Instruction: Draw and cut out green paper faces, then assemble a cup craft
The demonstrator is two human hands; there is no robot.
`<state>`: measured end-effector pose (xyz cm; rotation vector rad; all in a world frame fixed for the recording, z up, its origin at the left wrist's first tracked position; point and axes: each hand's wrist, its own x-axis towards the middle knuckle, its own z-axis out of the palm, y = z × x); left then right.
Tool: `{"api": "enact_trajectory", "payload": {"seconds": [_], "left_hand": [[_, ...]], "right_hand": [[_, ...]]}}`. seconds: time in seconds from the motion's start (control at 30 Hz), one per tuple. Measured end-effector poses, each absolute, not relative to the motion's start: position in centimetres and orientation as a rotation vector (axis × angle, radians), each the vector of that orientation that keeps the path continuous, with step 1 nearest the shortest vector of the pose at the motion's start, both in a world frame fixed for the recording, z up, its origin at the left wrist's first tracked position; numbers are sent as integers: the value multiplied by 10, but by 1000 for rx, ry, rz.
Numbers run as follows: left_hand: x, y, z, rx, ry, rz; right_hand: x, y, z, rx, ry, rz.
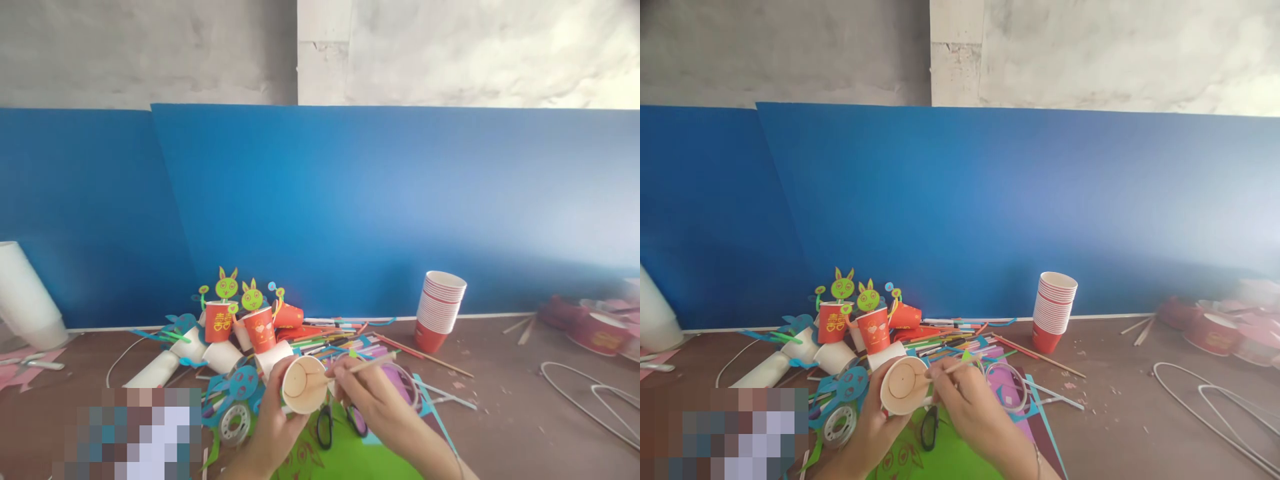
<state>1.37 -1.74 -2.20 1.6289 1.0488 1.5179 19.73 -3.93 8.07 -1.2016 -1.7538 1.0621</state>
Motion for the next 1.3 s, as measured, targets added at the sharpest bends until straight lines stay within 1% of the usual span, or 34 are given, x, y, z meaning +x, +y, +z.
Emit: {"api": "enact_trajectory", "payload": {"seconds": [0.03, 0.1, 0.3, 0.6, 0.9, 1.3], "left_hand": [[14, -18, -22, 1654, 1048, 1510], [14, -18, -21, 1692, 1044, 1495], [14, -20, -15, 1601, 1029, 1489], [14, -18, -18, 1653, 1056, 1482], [16, -21, -2, 1742, 921, 1379], [14, -20, -11, 1802, 940, 1403]], "right_hand": [[195, -40, 80, -1240, -1781, 907], [191, -42, 76, -1280, -1804, 746], [187, -44, 68, -1218, -1892, 569], [188, -46, 69, -1177, -2002, 516], [187, -50, 72, -1133, -2041, 509], [187, -50, 70, -1131, -2065, 492]]}}
